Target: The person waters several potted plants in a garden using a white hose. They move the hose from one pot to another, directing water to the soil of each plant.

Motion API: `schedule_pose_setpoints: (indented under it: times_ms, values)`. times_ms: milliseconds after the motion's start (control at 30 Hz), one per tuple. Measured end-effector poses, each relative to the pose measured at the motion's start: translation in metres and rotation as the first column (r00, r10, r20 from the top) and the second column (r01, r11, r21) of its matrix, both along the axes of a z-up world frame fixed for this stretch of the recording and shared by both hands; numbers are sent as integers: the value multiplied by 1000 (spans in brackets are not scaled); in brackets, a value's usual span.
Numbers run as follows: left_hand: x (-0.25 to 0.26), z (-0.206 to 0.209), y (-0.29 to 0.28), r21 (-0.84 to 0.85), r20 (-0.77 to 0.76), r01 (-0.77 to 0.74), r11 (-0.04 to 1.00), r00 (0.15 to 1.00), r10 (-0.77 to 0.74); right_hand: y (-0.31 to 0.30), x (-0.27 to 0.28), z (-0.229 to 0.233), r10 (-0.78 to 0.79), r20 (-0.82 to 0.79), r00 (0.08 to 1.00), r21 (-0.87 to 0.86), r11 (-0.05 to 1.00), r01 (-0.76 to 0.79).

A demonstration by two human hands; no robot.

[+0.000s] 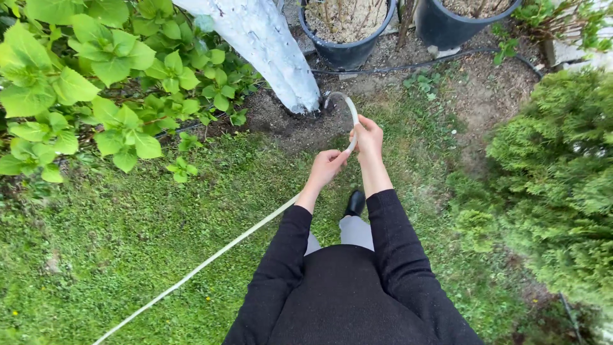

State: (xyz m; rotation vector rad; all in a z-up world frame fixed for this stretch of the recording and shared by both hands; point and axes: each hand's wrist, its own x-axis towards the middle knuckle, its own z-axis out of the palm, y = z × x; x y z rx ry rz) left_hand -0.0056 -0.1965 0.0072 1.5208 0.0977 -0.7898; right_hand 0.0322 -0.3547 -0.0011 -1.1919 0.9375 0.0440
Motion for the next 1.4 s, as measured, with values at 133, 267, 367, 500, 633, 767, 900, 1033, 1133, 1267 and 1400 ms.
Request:
schedule_pose_setpoints:
  times_ms: [133, 267, 367, 500, 633, 767, 900, 1033, 1133, 1267, 1400]
  values:
    - [8, 14, -34, 3, 114, -19, 1000, 993, 18, -34, 9, -7, 3, 62, 998, 12, 1000, -3]
    - [8, 16, -70, -34, 74, -54, 998, 996, 57, -68, 15, -5, -24, 118, 993, 38, 999, 20]
    - [15, 16, -95, -60, 68, -56, 997, 996, 60, -92, 21, 4, -15, 125, 992, 16, 1000, 14]
    - [30, 15, -118, -39, 130, -44, 998, 990, 49, -115, 35, 7, 8, 149, 989, -38, 999, -3]
    - [50, 3, -129, -48, 135, -69, 996, 988, 75, -122, 58, 11, 28, 132, 991, -58, 998, -21]
    - [74, 8, -139, -15, 158, -77, 997, 984, 79, -131, 83, 8, 16, 189, 982, -54, 999, -6]
    - [104, 28, -144, 65, 125, -106, 992, 987, 97, -135, 113, 18, 56, 162, 985, -80, 996, -43]
    - [134, 15, -157, -6, 125, -122, 992, 985, 122, -145, 147, 15, 21, 157, 987, -49, 999, -14]
    - [158, 19, -164, -65, 73, -164, 984, 983, 169, -151, 175, 8, 18, 250, 968, -27, 1000, -11]
    - [193, 22, -179, -98, 37, -145, 985, 988, 149, -166, 209, 21, 14, 254, 967, -63, 998, 2]
    - [218, 30, -198, -154, -30, -173, 973, 985, 171, -184, 235, 25, 12, 250, 968, -102, 995, 14]
